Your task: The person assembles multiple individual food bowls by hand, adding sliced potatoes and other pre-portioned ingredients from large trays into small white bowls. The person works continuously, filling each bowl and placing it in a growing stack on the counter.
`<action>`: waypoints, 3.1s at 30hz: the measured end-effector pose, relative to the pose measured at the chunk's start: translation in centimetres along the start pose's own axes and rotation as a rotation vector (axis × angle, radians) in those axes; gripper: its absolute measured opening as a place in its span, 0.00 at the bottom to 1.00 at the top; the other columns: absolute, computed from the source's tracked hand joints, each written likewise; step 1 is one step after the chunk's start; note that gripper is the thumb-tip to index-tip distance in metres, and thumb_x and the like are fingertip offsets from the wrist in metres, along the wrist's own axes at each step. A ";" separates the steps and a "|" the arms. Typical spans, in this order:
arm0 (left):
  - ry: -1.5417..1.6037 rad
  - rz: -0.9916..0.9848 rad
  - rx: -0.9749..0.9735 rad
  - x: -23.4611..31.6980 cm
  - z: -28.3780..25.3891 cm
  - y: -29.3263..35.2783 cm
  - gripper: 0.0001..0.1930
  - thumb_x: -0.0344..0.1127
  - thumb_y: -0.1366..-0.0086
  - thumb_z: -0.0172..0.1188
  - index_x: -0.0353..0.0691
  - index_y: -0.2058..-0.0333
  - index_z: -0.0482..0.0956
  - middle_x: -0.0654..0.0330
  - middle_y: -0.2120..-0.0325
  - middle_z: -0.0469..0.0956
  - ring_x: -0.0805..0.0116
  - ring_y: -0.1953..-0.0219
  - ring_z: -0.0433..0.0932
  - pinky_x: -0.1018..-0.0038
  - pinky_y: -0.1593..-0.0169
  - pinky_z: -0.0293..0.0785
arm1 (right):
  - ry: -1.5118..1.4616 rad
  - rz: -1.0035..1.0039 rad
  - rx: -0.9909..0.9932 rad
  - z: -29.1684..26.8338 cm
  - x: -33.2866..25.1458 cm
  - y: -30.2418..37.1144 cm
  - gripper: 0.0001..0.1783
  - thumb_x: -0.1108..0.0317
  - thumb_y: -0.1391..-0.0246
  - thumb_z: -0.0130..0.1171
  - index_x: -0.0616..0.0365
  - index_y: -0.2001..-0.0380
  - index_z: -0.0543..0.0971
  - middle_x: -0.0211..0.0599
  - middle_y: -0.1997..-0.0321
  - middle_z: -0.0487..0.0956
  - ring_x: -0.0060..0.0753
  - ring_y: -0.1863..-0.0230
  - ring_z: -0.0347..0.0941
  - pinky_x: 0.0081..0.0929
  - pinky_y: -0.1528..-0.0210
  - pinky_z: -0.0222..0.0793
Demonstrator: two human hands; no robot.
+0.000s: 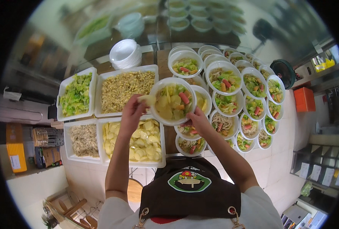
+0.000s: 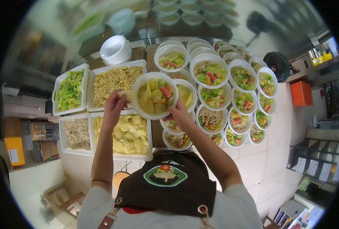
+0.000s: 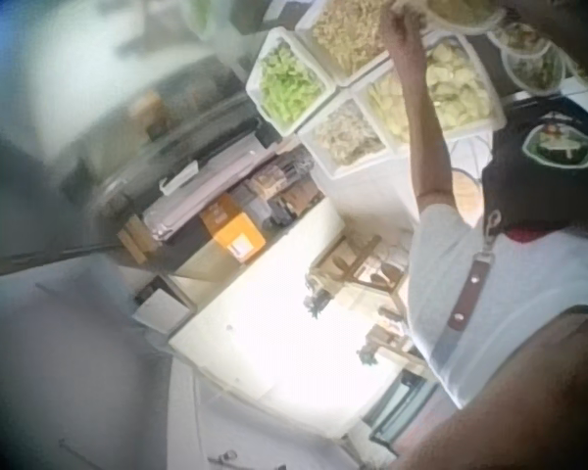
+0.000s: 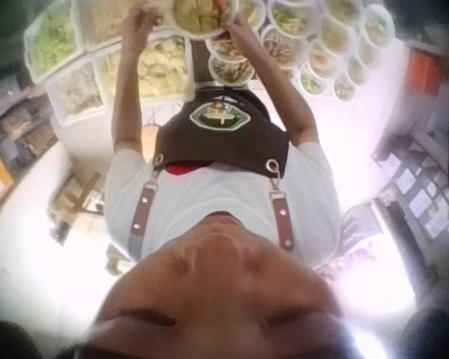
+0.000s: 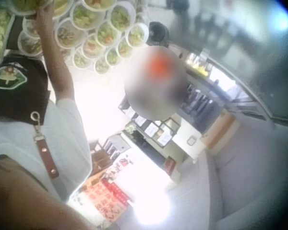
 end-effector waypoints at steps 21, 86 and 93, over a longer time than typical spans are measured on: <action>-0.735 -0.126 0.206 -10.0 -6.6 7.6 0.15 0.33 0.44 0.59 0.41 0.57 0.73 0.54 0.64 0.74 0.56 0.60 0.73 0.63 0.56 0.70 | 0.015 0.131 0.025 -0.8 5.3 12.2 0.34 0.78 0.49 0.40 0.50 0.37 0.51 0.38 0.46 0.69 0.27 0.60 0.75 0.19 0.72 0.78; -0.868 0.269 -0.513 -11.9 14.1 -31.6 0.14 0.35 0.36 0.48 0.40 0.52 0.72 0.51 0.56 0.74 0.55 0.54 0.72 0.69 0.50 0.67 | -0.068 0.296 0.238 -9.1 12.9 16.3 0.14 0.67 0.43 0.50 0.60 0.55 0.69 0.36 0.61 0.74 0.26 0.65 0.74 0.19 0.65 0.71; -0.217 0.102 -0.339 -4.2 3.1 -23.0 0.15 0.32 0.34 0.48 0.41 0.50 0.71 0.63 0.58 0.74 0.73 0.56 0.71 0.77 0.53 0.67 | 0.030 0.262 0.155 -10.5 12.4 13.8 0.14 0.66 0.42 0.49 0.60 0.55 0.70 0.37 0.62 0.75 0.26 0.67 0.75 0.20 0.66 0.72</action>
Point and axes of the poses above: each hand's wrist, its own y-axis away from the middle knuckle, its own z-axis out of the palm, x = y × z, the point moved 4 cm from there along -y, towards the middle knuckle
